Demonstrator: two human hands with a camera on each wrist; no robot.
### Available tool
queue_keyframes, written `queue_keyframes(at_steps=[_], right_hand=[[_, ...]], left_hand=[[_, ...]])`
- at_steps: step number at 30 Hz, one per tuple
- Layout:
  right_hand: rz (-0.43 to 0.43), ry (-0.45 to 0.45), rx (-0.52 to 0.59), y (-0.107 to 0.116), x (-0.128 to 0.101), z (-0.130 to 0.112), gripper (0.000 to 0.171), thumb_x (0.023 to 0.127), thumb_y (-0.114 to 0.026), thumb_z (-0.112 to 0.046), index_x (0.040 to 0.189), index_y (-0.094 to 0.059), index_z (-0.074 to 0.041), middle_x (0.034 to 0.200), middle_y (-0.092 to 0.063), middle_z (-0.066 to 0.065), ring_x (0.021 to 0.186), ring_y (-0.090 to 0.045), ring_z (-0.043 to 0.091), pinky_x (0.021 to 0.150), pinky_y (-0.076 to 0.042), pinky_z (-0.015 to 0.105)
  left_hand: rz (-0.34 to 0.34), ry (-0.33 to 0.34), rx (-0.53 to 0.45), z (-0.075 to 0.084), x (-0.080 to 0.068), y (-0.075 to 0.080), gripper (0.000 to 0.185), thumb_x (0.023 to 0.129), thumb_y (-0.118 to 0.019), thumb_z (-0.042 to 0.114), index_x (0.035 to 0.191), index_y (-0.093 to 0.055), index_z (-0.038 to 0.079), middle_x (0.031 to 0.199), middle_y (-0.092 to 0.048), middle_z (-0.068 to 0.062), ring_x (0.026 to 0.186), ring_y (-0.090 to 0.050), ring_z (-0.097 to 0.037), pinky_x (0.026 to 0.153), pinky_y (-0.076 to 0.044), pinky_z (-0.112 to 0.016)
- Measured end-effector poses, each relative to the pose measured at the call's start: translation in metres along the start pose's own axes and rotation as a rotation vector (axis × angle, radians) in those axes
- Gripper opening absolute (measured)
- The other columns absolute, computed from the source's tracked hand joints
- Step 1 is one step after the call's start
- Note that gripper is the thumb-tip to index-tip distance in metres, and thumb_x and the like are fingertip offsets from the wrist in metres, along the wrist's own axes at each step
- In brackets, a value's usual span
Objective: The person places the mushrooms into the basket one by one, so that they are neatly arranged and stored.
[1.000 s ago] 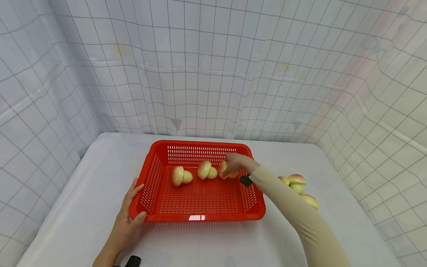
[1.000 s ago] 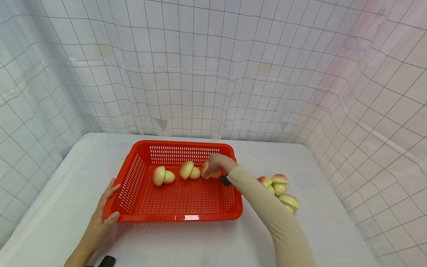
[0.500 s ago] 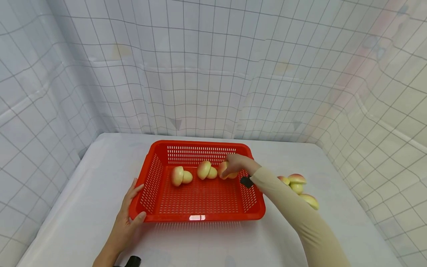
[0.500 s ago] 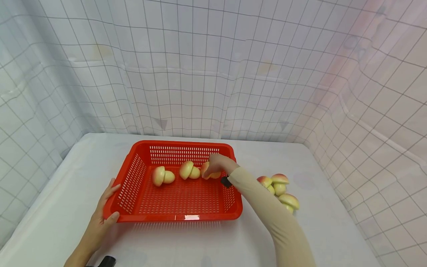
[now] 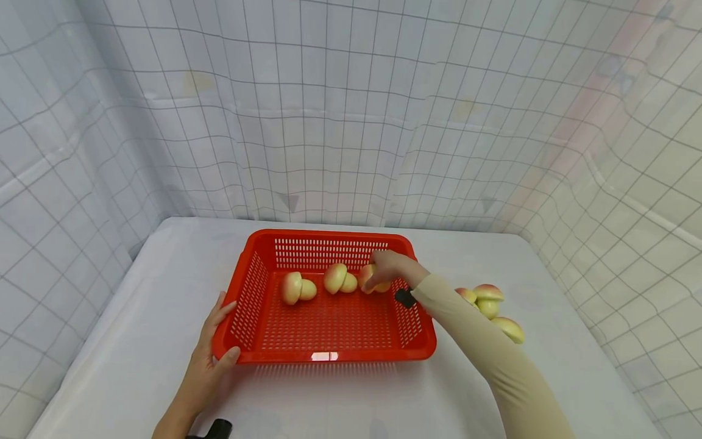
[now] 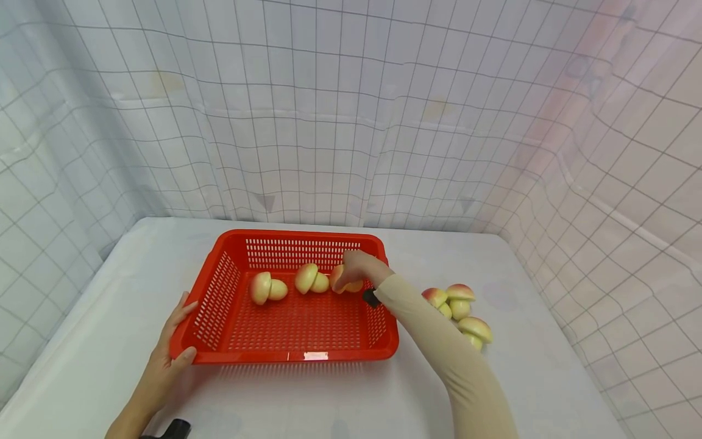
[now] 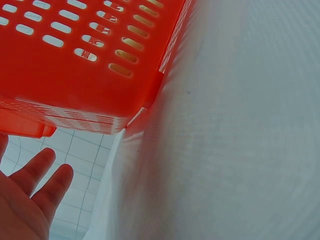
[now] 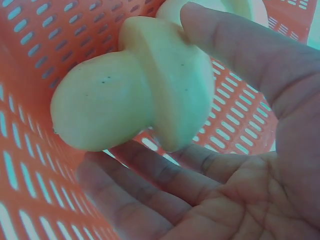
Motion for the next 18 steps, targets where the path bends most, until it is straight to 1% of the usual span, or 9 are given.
queue_keyframes(at_steps=[3,6,7,10,14,18], right_hand=[[0.004,-0.001,0.011,0.003,-0.002,-0.002,0.050,0.072,-0.080,-0.027,0.109,-0.055,-0.005,0.098,-0.059,0.005,0.090,-0.053,0.021,0.083,-0.046,0.034],[0.011,0.003,-0.007,0.006,-0.005,-0.006,0.049,0.074,-0.079,-0.026,0.111,-0.055,-0.004,0.100,-0.059,0.006,0.091,-0.053,0.022,0.083,-0.046,0.036],[0.014,0.006,-0.020,0.007,-0.006,-0.007,0.049,0.075,-0.078,-0.027,0.112,-0.055,-0.003,0.102,-0.060,0.007,0.093,-0.053,0.023,0.084,-0.046,0.036],[0.034,0.021,-0.049,0.013,-0.011,-0.011,0.058,0.079,-0.075,-0.029,0.124,-0.053,-0.001,0.115,-0.060,0.011,0.105,-0.054,0.025,0.092,-0.043,0.038],[0.080,0.042,-0.069,0.023,-0.020,-0.012,0.066,0.082,-0.071,-0.037,0.132,-0.047,-0.002,0.126,-0.056,0.013,0.115,-0.052,0.026,0.096,-0.040,0.040],[0.152,0.082,-0.051,0.034,-0.034,-0.010,0.062,0.085,-0.067,-0.040,0.131,-0.049,-0.003,0.123,-0.058,0.013,0.111,-0.054,0.027,0.093,-0.043,0.041]], left_hand=[[0.004,0.004,0.003,0.001,0.000,0.000,0.070,0.085,-0.057,0.006,0.148,-0.029,0.018,0.158,-0.008,0.003,0.137,-0.018,-0.006,0.089,-0.036,-0.012],[0.006,0.008,0.002,0.002,-0.001,0.000,0.070,0.085,-0.057,0.007,0.148,-0.030,0.018,0.158,-0.008,0.004,0.137,-0.018,-0.005,0.089,-0.036,-0.012],[0.007,0.006,0.000,0.002,-0.001,0.000,0.070,0.085,-0.057,0.006,0.148,-0.030,0.018,0.158,-0.008,0.004,0.137,-0.018,-0.006,0.089,-0.035,-0.011],[0.007,-0.002,-0.006,0.001,0.000,0.000,0.069,0.085,-0.057,0.006,0.148,-0.030,0.017,0.158,-0.008,0.003,0.137,-0.018,-0.006,0.090,-0.035,-0.011],[0.007,-0.001,-0.012,0.001,0.000,0.000,0.069,0.085,-0.057,0.006,0.148,-0.030,0.017,0.158,-0.008,0.005,0.138,-0.018,-0.007,0.090,-0.035,-0.011],[0.005,0.014,-0.012,0.001,0.000,0.000,0.070,0.085,-0.057,0.007,0.148,-0.030,0.019,0.158,-0.008,0.002,0.137,-0.018,-0.006,0.089,-0.036,-0.012]])
Point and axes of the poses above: each hand's wrist, its own x-axis towards the middle knuckle, its own y-axis out of the back of the hand, z = x × y, the point moved 2 cm from there along x, towards the middle knuckle
